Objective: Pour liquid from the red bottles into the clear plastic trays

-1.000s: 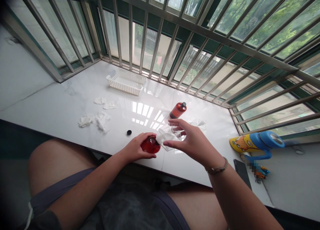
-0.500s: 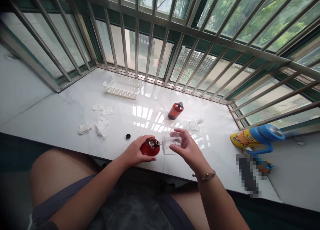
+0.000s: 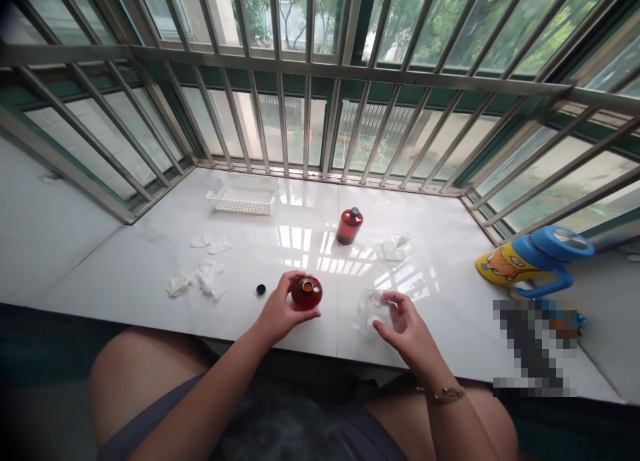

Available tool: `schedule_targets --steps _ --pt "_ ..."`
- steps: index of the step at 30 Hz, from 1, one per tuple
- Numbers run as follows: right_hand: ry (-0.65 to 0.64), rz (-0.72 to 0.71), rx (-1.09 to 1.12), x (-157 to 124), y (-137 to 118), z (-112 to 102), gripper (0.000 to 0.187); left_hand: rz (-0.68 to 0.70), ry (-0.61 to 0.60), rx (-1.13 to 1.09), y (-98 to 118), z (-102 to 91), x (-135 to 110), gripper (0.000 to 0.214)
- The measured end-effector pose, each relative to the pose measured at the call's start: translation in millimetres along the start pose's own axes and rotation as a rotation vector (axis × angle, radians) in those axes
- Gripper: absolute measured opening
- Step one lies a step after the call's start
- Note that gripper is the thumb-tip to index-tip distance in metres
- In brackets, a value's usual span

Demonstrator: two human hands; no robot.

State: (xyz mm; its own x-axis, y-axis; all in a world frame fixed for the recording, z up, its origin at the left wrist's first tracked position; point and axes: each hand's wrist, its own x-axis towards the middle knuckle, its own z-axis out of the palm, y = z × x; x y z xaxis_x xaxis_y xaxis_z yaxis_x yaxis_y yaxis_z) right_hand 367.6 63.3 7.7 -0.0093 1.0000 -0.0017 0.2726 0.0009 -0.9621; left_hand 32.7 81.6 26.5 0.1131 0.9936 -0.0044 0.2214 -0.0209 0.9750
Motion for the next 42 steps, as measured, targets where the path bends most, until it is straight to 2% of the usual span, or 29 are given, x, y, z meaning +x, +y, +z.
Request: schedule_targets --steps 4,7,8,10,12,14,17,20,23,26,28,30,32,34,36,38,40,42 --pt "-0.013 0.02 -0.011 3.8 21.5 -26.2 0.069 0.014 -0.009 0.016 -2.7 1.1 4.8 0.1" --pt "0.029 0.057 -0.055 5.3 29.9 -38.0 0.077 0.067 -0.012 0.18 -7.3 -12.1 -0.4 0.122" --pt "0.054 0.056 -0.086 5.6 31.6 -40.4 0.079 0.105 -0.001 0.257 -10.0 -19.7 -3.6 0.124" --pt "0.074 0.042 -0.169 6.2 34.7 -43.4 0.08 0.195 0.043 0.413 -17.6 -38.3 -10.6 0.111" --pt "0.064 0.029 -0.247 7.1 39.4 -45.0 0.08 0.245 0.107 0.561 -27.2 -58.5 -17.1 0.089" --pt "0.045 0.028 -0.288 8.5 47.2 -46.1 0.08 0.229 0.166 0.69 -36.7 -76.6 -21.7 0.073" --pt "0.03 0.044 -0.323 11.3 62.9 -47.2 0.083 0.159 0.191 0.823 -45.5 -93.5 -23.8 0.06" --pt "0.054 0.073 -0.419 14.5 75.4 -48.3 0.092 0.09 0.173 0.868 -46.6 -97.3 -20.8 0.053" --pt "0.097 0.018 -0.538 16.2 75.3 -51.7 0.105 0.054 0.158 0.862 -44.5 -94.6 -15.7 0.047" --pt "0.183 -0.113 -0.597 12.5 56.7 -54.9 0.115 0.051 0.153 0.842 -41.5 -92.9 -11.1 0.041" --pt "0.27 -0.241 -0.591 4.8 33.7 -51.2 0.107 0.061 0.155 0.825 -36.5 -92.1 -9.1 0.038" --pt "0.402 -0.354 -0.574 -6.6 4.4 -38.4 0.087 0.044 0.183 0.709 -26.1 -89.2 -8.4 0.036" --pt "0.512 -0.435 -0.525 -19.5 -27.7 -16.4 0.058 -0.016 0.225 0.418 -9.2 -81.8 -9.5 0.037" --pt "0.412 -0.552 -0.504 -30.7 -58.7 11.7 0.035 -0.089 0.253 0.003 12.8 -69.3 -13.1 0.045" --pt "0.278 -0.658 -0.458 -38.1 -85.6 41.7 0.035 -0.146 0.245 -0.375 36.5 -53.1 -19.4 0.052" --pt "0.169 -0.714 -0.417 -40.7 -106.4 70.1 0.046 -0.218 0.204 -0.647 57.5 -36.0 -27.9 0.058" --pt "0.083 -0.731 -0.376 -39.5 -120.2 94.4 0.056 -0.287 0.147 -0.81 72.9 -20.9 -37.4 0.06" --pt "0.069 -0.751 -0.329 -36.3 -127.6 112.8 0.057 -0.341 0.087 -0.909 81.6 -9.3 -46.2 0.058"
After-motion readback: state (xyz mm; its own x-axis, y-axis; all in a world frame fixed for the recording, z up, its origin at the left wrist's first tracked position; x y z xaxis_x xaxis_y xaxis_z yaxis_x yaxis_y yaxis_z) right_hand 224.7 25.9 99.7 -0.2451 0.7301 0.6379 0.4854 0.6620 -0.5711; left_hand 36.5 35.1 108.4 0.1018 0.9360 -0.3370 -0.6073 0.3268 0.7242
